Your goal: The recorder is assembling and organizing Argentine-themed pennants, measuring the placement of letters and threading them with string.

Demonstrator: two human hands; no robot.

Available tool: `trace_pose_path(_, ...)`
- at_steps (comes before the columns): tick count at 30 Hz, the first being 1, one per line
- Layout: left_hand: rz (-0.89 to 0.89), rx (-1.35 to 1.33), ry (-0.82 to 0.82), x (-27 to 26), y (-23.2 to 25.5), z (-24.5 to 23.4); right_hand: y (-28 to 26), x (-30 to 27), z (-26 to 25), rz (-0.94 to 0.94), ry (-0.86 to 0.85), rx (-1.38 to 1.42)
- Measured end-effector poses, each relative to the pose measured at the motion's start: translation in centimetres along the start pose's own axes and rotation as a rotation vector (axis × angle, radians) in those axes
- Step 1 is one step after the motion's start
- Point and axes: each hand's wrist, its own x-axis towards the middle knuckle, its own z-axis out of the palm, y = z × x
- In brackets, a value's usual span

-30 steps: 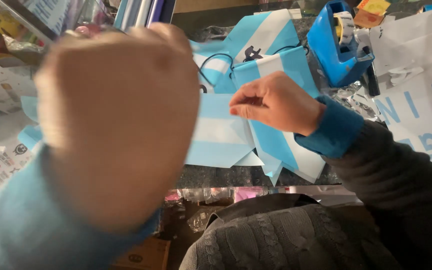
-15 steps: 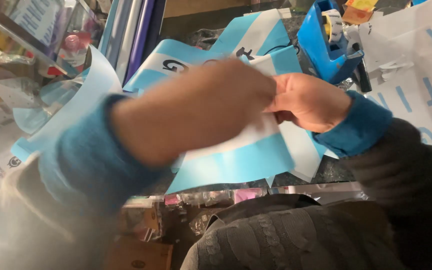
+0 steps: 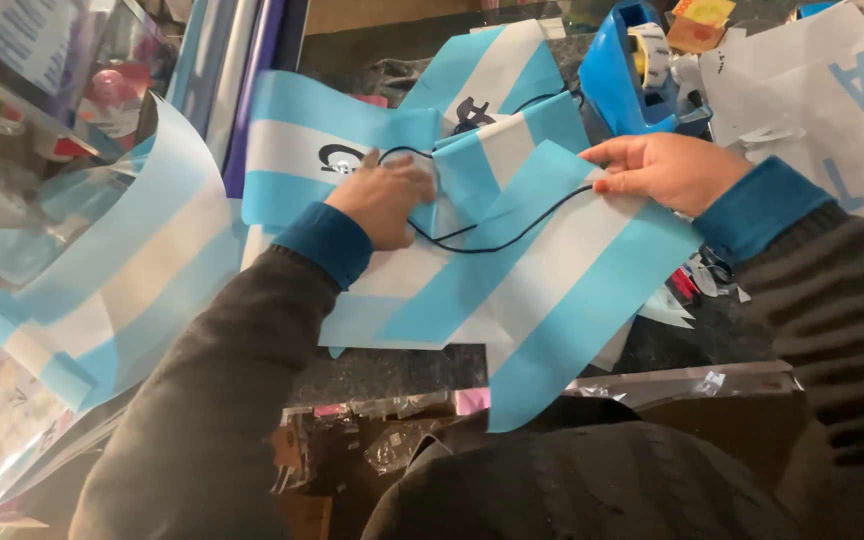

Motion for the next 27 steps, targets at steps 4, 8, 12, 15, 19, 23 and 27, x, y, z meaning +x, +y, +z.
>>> trace_pose_path(4,-0.058,0.034,-0.037,-0.6,-1.2,1.3,-1.6,-0.8,0.2,0.026,0.003,-0.036)
trace_pose_path(8,-0.133,-0.109,0.013,-1.2,-1.1,0.0,-1.5,-0.5,0.0,0.075,-0.036,-0.069)
trace_pose_path(12,-0.24,0.034,-0.071,-1.5,-0.4,-0.6,-0.4,-0.2,-0.2,0.039,-0.026,-0.036)
trace_pose_path(15,-0.278,-0.001,-0.052,-1.7,0.8,-0.3,-2.2,-1.2,0.1,0.012,-0.013,-0.062)
trace_pose_path(19,-0.341,-0.046,0.004,-1.8,0.1,2.8,-3.5,-3.7,-1.7,0.049,0.026,-0.069)
trace_pose_path(23,-0.316,0.19,0.157,-2.1,-0.1,4.7,0.8,-4.2,-4.5,0.008,0.023,0.089)
trace_pose_path(27,-0.242,0.406,0.28,-3.1,1.8,1.1,-2.1,-5.7,-3.9,0.107,0.112,0.067)
